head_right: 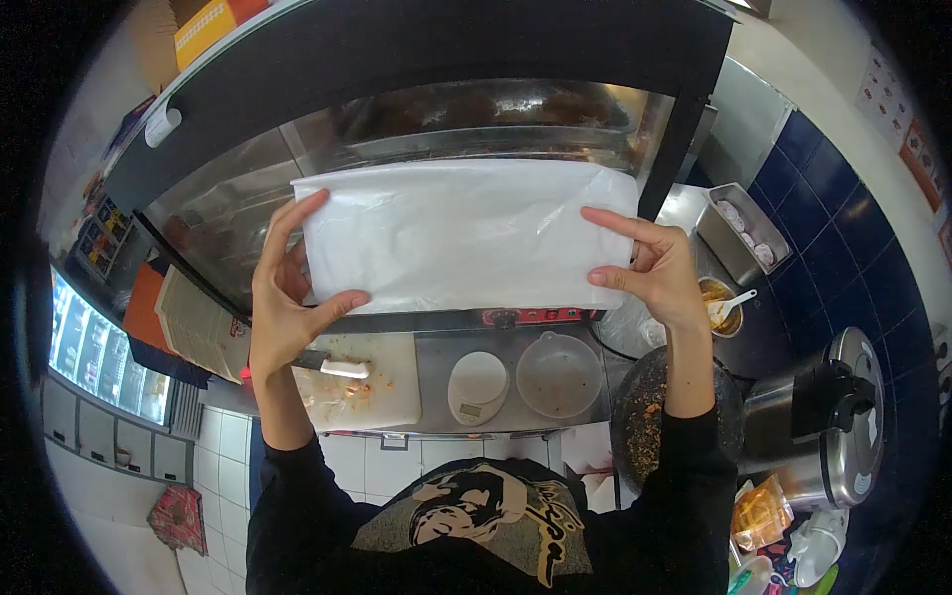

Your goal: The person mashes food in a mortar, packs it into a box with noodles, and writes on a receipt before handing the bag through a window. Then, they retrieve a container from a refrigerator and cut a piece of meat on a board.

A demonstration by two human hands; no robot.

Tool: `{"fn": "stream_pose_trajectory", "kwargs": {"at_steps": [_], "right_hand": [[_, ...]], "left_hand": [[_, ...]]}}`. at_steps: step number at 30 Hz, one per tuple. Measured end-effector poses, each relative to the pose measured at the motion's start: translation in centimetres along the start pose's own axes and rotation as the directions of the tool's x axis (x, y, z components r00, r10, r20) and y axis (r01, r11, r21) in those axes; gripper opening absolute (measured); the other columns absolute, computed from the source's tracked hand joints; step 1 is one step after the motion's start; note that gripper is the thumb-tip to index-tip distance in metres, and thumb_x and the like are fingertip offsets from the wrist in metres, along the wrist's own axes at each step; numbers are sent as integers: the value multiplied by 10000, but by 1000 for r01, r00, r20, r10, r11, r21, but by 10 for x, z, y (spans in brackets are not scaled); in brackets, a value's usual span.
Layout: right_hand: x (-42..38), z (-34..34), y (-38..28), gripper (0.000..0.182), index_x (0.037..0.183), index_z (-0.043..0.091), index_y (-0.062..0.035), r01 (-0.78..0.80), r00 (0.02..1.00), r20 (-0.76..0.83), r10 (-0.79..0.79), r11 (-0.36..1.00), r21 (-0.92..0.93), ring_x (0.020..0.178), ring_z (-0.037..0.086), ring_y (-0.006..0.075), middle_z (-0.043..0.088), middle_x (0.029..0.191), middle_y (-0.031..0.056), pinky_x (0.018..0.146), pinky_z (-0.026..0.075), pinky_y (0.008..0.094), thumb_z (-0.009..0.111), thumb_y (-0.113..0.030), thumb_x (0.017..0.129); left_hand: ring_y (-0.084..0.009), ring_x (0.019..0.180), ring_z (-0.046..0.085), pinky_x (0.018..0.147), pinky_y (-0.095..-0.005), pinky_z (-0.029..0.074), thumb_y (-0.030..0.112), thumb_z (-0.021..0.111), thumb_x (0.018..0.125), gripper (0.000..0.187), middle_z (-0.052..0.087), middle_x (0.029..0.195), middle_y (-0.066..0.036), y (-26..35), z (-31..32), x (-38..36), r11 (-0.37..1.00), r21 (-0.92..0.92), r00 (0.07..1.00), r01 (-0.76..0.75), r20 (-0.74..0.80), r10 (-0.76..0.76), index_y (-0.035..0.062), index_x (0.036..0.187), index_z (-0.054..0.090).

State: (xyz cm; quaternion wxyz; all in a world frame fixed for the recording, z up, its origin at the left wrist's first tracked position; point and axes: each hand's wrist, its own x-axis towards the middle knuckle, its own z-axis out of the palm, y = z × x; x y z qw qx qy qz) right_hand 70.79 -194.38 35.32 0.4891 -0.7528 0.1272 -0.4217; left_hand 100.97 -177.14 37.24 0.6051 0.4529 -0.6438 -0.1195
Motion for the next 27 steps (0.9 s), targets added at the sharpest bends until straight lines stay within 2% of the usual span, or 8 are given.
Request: {"fn": "stream_pose_trajectory", "kwargs": {"at_steps": [8,10,13,19,21,22,25,27], "right_hand": [[-6,4,-7,597,1241,494,-1,-65,998,10,64,998,26,1119,500,191,541,1199,169,841,483,288,691,70,682],[0,18,-28,566,1261,486,-43,137,944,-133,-301,727,-672,1212,433,247,513,1248,153,937,412,357,690,-55,733],[21,52,-39,515,1225,519,-67,401,912,122,-391,796,-452,1181,462,278,527,1243,122,947,375,384,689,-166,748],[41,100,-39,242,1017,631,-15,252,944,300,-134,881,-401,694,586,131,648,804,68,631,437,243,644,-111,795],[35,102,-38,117,890,659,1,153,960,274,-66,938,-311,522,453,82,561,602,29,495,364,235,621,-79,812],[33,104,-34,148,879,659,-9,126,967,244,-71,967,-221,483,493,169,582,609,125,486,381,282,603,-131,816],[30,103,-32,132,887,660,-16,30,966,255,43,961,-276,510,527,189,597,639,140,504,396,286,598,-104,811],[29,110,-32,125,881,661,-15,136,975,208,-78,951,-279,526,548,215,606,654,141,526,418,298,592,-91,809]], "left_hand": [[-233,1100,500,890,-348,506,-50,761,579,765,395,1254,-87,13,-6,-1,987,158,995,-41,98,26,85,1265,450],[-272,1106,499,875,-349,500,-52,730,595,744,415,1268,-118,24,-3,-2,966,258,976,12,206,-67,94,1267,447],[-320,1134,468,908,-366,453,-45,726,585,759,414,1271,-138,31,4,3,937,318,895,-146,447,-12,89,1272,434],[-342,1157,443,926,-388,419,-40,715,584,765,395,1286,-153,48,2,6,926,299,828,-230,560,25,64,1277,408],[-342,1159,443,934,-392,416,-38,718,592,758,394,1289,-149,46,-4,1,935,302,836,-187,549,-10,58,1277,407],[-342,1159,443,934,-392,416,-38,718,592,758,394,1289,-149,47,-6,0,932,309,841,-187,540,-10,58,1277,407],[-331,1166,445,935,-379,416,22,750,603,747,400,1295,-146,48,-13,-4,938,328,851,-108,518,-84,47,1269,412],[-317,1185,433,912,-356,429,119,795,596,770,380,1325,-149,50,-19,-3,961,257,829,-103,556,-60,49,1262,415]]}}
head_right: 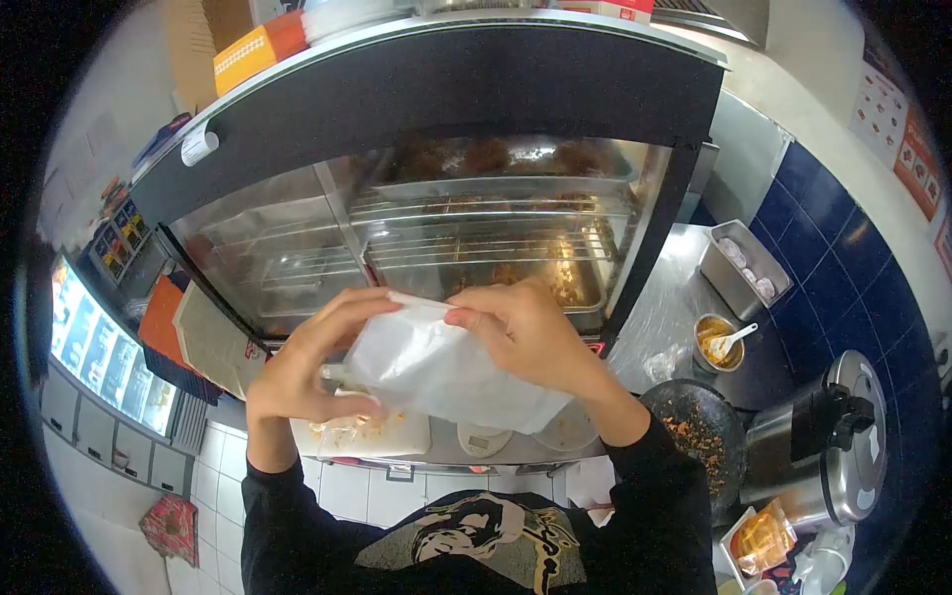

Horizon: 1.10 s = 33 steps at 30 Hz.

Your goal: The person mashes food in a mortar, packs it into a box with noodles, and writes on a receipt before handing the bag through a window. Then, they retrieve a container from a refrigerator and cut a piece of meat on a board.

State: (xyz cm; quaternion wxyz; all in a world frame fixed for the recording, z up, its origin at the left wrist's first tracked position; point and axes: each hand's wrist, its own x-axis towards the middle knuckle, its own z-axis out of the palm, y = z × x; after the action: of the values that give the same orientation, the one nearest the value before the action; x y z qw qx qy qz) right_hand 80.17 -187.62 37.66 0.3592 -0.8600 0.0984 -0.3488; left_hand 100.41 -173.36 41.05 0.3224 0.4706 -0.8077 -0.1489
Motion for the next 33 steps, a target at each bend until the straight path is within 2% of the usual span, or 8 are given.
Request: {"fn": "stream_pose_trajectory", "kwargs": {"at_steps": [3,12,18,20,24,28,31,33], "right_hand": [[1,11,-1,97,849,662,-1,199,971,-112,-212,973,-114,523,560,216,616,654,127,606,464,304,596,-46,795],[1,22,-9,69,827,649,-4,296,939,-116,-324,932,-208,502,559,269,609,638,132,885,448,402,615,-52,791],[-74,-15,15,92,850,665,-85,107,979,188,-74,979,-173,634,625,252,654,730,96,791,487,341,581,-102,820],[-98,-45,47,164,948,650,-84,-4,858,494,141,963,-269,861,618,261,661,864,81,783,484,363,563,-172,839],[-100,-102,47,157,936,654,-48,-308,900,217,378,904,-296,644,656,226,668,760,103,602,516,292,556,-81,817],[-3,-122,-29,152,931,647,-6,65,998,50,-46,848,-526,741,666,208,669,828,138,642,519,291,569,-30,803],[104,-90,-76,144,927,634,-6,529,822,50,-567,730,-433,730,633,200,654,847,111,618,488,281,591,-28,791],[174,-55,-97,215,934,629,-23,493,844,18,-537,760,-423,730,628,236,644,896,128,655,481,336,619,-186,792]], "left_hand": [[-288,1116,505,857,-331,456,210,823,579,752,460,1269,-153,-8,0,2,966,-203,941,-162,-327,89,39,1217,463],[-168,631,619,582,-256,462,32,699,686,58,646,685,-77,3,13,30,985,174,872,0,-481,85,10,697,646],[-107,634,549,575,-227,421,17,628,743,21,593,686,-44,5,-42,-47,852,456,515,257,-811,279,20,735,608],[-97,640,512,598,-215,404,64,609,798,55,558,702,-33,-7,-75,-99,802,349,174,484,-937,303,11,795,594],[-121,683,514,654,-234,406,52,571,837,64,552,742,-47,25,-103,-156,795,316,403,517,-910,99,2,873,587],[-268,840,550,754,-313,429,-55,503,806,195,562,961,-132,30,-103,-119,473,733,711,489,-649,271,-9,987,560],[-281,964,529,832,-347,418,-54,531,747,214,547,1078,-124,30,-110,-51,698,526,716,486,-698,27,-22,958,524],[-304,1002,510,856,-366,406,-45,528,760,103,529,1171,-129,-2,-123,-24,665,643,762,380,-626,169,-23,855,499]]}}
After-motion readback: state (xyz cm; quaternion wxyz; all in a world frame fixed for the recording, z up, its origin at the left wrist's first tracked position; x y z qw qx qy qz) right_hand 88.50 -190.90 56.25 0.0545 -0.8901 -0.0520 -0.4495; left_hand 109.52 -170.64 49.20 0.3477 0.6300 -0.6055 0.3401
